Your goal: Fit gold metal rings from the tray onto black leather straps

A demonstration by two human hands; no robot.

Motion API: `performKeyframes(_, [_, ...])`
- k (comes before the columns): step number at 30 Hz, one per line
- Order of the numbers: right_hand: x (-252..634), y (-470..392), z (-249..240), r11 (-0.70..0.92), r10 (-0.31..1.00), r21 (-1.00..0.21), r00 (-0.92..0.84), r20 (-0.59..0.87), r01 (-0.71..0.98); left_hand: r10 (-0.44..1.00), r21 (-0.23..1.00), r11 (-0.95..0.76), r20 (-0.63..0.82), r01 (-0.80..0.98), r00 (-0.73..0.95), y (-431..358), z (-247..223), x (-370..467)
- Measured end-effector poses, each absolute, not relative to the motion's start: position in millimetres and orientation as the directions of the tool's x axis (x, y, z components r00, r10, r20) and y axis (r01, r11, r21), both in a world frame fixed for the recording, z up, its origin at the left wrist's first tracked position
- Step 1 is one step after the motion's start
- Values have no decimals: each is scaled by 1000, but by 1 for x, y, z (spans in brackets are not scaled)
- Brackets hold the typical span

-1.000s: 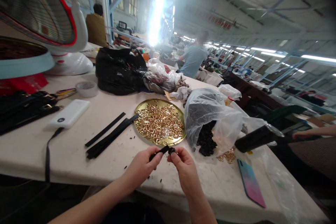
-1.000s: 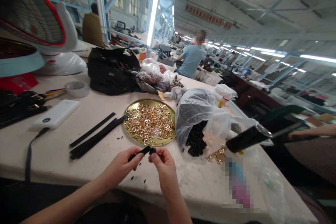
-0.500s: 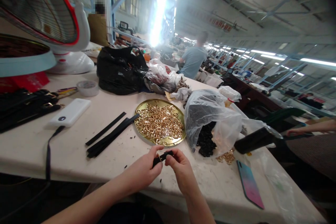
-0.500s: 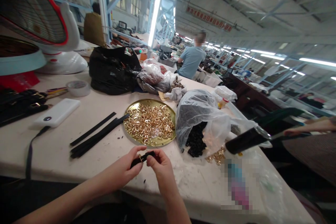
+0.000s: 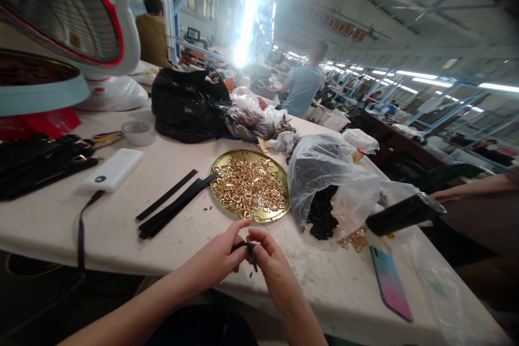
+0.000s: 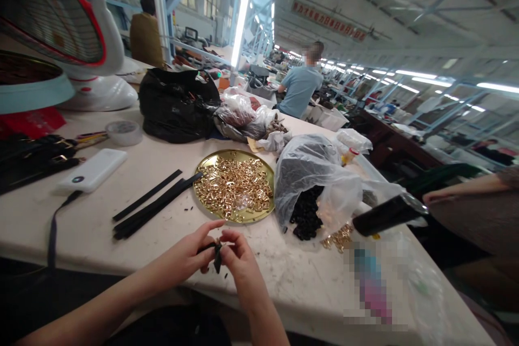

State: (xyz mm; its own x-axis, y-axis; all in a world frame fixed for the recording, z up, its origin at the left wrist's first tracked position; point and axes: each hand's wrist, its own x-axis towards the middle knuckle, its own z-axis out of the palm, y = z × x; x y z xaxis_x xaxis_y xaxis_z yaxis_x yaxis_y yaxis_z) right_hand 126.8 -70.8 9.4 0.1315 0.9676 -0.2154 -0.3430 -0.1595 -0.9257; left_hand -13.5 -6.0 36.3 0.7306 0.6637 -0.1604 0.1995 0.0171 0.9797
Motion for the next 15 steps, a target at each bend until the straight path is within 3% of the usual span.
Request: performKeyframes(15, [135, -76, 0, -319, 947, -870, -91, -308, -377, 705, 870, -190, -202, 456, 680, -8, 32, -18])
